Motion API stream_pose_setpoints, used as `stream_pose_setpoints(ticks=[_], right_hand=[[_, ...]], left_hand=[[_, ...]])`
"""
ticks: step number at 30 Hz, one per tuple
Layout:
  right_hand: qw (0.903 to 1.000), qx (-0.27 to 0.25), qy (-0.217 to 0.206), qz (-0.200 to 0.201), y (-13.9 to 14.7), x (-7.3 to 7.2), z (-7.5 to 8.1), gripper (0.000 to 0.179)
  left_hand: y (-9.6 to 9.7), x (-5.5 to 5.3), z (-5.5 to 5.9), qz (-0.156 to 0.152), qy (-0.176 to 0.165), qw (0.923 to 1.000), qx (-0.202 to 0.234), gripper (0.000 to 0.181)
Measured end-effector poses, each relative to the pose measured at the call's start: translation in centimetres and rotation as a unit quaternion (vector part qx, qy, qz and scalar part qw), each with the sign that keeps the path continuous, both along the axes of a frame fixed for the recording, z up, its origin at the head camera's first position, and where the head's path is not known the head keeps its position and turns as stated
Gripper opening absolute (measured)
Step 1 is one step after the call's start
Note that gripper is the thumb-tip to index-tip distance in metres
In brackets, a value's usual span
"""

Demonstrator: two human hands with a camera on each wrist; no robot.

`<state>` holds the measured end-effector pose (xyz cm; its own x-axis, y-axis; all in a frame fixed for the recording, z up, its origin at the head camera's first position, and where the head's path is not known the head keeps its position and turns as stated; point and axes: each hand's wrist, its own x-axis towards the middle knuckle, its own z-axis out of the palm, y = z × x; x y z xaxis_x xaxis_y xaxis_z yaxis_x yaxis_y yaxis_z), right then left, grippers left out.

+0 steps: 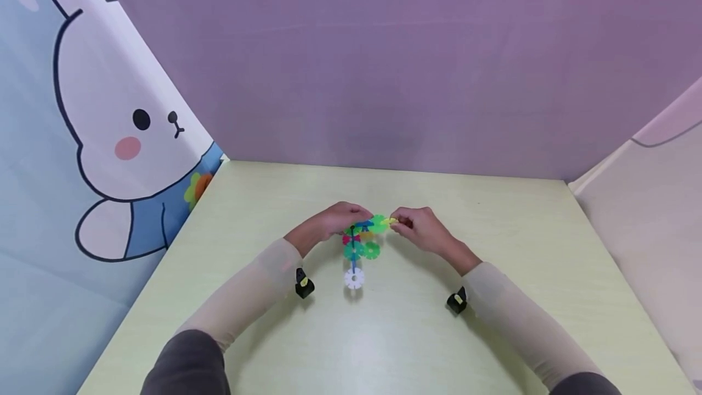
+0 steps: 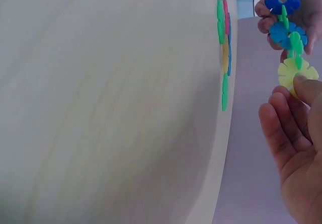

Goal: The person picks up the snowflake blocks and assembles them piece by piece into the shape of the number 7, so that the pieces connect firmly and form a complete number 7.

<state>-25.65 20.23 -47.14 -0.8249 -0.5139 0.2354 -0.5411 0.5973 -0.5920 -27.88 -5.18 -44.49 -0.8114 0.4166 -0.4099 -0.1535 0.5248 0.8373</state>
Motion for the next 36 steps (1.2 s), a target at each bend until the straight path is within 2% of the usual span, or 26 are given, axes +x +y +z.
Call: stream_pose_setpoints(ticks=[9,19,24,29,32,36], right_hand=[[0.9996,0.002,-0.017,0.021,-0.4,-0.2,0.3,0.007],[0.9983,-0.019,-0.044,0.032,-1.0,-0.2,0.4,0.006],[0.9975,-0.021,-0.059,0.033,-1.3,-0.3,0.5,0.006],[0.9974,-0.014,-0.064,0.03,-1.6,-0.4,0.5,0.006],[0.9975,-0.011,-0.059,0.037,-1.8,-0.5,0.5,0.007],[0.9975,-0.006,-0.053,0.045,-2.0,-0.6,0.7,0.009]], left_hand=[[0.5,0.4,0.8,-0.051,0.008,0.9987,-0.001,0.042],[1.1,0.3,0.8,-0.08,-0.027,0.9964,0.002,0.036],[1.0,0.1,0.6,-0.075,-0.049,0.9956,0.026,0.036],[1.0,0.1,0.3,-0.071,-0.085,0.9924,0.052,0.045],[0.9,0.0,0.1,-0.067,-0.097,0.9918,0.049,0.05],[0.6,0.1,-0.1,-0.059,-0.103,0.992,0.044,0.045]])
